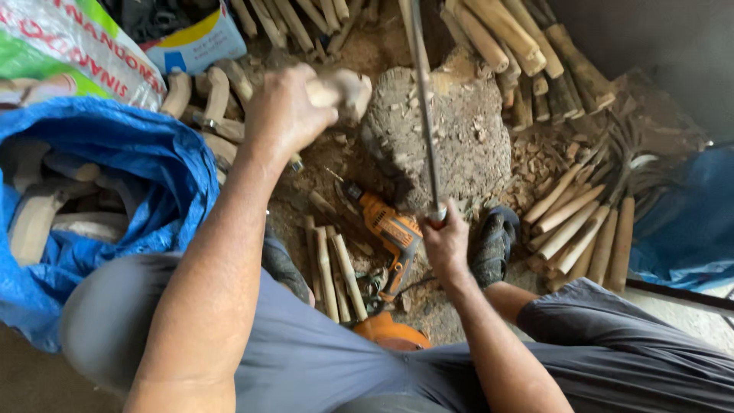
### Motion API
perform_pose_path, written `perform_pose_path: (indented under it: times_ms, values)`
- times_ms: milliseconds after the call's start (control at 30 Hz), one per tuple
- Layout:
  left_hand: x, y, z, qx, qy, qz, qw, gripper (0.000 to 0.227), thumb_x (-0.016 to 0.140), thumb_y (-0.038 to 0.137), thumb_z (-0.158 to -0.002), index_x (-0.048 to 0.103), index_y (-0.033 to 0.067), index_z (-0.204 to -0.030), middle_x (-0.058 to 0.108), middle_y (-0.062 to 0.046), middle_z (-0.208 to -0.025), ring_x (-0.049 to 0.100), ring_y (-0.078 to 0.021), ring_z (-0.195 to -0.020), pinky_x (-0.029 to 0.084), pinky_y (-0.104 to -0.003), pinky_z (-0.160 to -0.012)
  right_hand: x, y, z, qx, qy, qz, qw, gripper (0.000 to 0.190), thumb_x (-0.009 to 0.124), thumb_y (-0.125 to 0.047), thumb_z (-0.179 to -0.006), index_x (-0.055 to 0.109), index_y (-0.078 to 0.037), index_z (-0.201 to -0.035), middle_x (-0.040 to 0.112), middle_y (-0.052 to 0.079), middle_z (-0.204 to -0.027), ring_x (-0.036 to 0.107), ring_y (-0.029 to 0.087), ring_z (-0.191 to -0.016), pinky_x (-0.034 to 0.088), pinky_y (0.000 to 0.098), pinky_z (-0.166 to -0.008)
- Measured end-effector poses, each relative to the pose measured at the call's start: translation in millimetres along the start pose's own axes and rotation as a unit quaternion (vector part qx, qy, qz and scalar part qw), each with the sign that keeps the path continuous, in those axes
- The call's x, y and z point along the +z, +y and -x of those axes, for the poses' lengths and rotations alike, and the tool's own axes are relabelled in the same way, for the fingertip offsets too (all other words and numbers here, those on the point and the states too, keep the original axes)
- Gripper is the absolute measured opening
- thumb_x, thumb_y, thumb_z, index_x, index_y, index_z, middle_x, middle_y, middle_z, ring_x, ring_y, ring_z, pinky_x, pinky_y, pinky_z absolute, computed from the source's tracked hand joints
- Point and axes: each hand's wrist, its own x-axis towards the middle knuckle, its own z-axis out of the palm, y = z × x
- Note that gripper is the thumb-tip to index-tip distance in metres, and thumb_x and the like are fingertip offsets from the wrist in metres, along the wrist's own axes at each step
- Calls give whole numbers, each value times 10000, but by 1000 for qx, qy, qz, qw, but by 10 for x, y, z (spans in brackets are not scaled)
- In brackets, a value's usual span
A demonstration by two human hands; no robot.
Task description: The person sits on the floor and uses a large knife to shave and shape a small piece of wood held against a larger wooden block. They repeatedly scrape the wood to smooth its surface and refine its shape.
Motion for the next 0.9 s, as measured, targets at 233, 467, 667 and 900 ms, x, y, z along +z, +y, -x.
perform_pose_path:
  times_ms: [233,467,667,900]
  values:
    - [155,-25,34,-27,-77,-19,997,509,892,274,-714,702,157,-1172,756,-70,-990,717,-210,-848,577,-411,-805,147,-325,55,202,-88,-45,974,167,733,-103,-892,581,-106,-963,591,18,-706,534,111,-542,459,272,-441]
    - [213,-95,26,-10,-100,17,995,351,843,327,-839,712,139,-1106,766,-46,-1000,719,-168,-857,596,-369,-797,-76,-481,-7,-32,-12,-130,991,244,737,-116,-967,497,-123,-920,479,-18,-746,468,77,-605,435,256,-469]
    - [617,36,110,99,-62,58,991,411,876,298,-744,699,114,-1066,762,-97,-955,739,-246,-833,614,-410,-753,89,-299,58,46,11,-59,997,198,721,-69,-940,537,-125,-892,520,-30,-720,487,71,-581,431,250,-451]
    - [869,135,180,95,-75,11,993,169,729,201,-826,709,101,-960,768,-150,-892,763,-319,-823,619,-469,-752,-177,-261,-8,-193,68,-91,974,204,724,-55,-992,530,-114,-1010,566,-7,-772,546,67,-650,481,238,-536]
